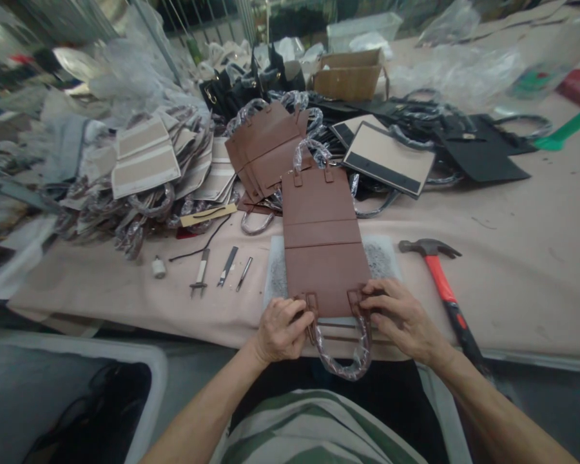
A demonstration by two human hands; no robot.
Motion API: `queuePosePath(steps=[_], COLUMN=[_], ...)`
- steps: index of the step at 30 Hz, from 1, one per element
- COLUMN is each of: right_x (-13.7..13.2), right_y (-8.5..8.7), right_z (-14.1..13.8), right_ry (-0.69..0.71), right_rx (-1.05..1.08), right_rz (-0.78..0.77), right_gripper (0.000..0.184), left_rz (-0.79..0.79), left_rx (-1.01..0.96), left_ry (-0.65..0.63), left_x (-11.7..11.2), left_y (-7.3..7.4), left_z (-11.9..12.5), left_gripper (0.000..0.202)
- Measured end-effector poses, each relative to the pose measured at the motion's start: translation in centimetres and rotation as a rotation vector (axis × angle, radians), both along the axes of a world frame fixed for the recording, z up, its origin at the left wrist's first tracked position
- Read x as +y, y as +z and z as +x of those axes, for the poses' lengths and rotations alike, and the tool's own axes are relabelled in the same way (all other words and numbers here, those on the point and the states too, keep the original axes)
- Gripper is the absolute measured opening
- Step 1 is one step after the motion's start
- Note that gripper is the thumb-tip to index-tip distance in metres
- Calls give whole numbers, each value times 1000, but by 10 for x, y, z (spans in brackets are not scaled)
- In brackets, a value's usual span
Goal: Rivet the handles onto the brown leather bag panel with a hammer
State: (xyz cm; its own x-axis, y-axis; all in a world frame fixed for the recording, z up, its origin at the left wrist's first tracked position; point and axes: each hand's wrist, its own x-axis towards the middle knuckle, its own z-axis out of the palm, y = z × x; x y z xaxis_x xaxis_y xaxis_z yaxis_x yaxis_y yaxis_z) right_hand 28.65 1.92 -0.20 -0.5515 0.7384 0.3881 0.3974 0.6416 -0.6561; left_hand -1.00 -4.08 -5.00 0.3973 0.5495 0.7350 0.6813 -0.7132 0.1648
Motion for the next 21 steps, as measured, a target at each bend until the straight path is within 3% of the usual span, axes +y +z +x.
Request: queuePosePath(steps=[6, 15, 21], right_x=[0, 1, -8], right_y=[3, -1, -3], right_z=[-3, -9, -20], right_ry=[10, -14, -64], right_rx=[4, -22, -61], right_rz=[33, 106, 75], right_gripper=[18, 17, 16], left_rz=[-45, -316, -435], left_rx=[-40, -151, -147], left_ry=[19, 64, 62], left_x=[0, 2, 4], left_y=[1, 28, 34], left_z=[3, 6, 1], left_gripper=[37, 21, 23])
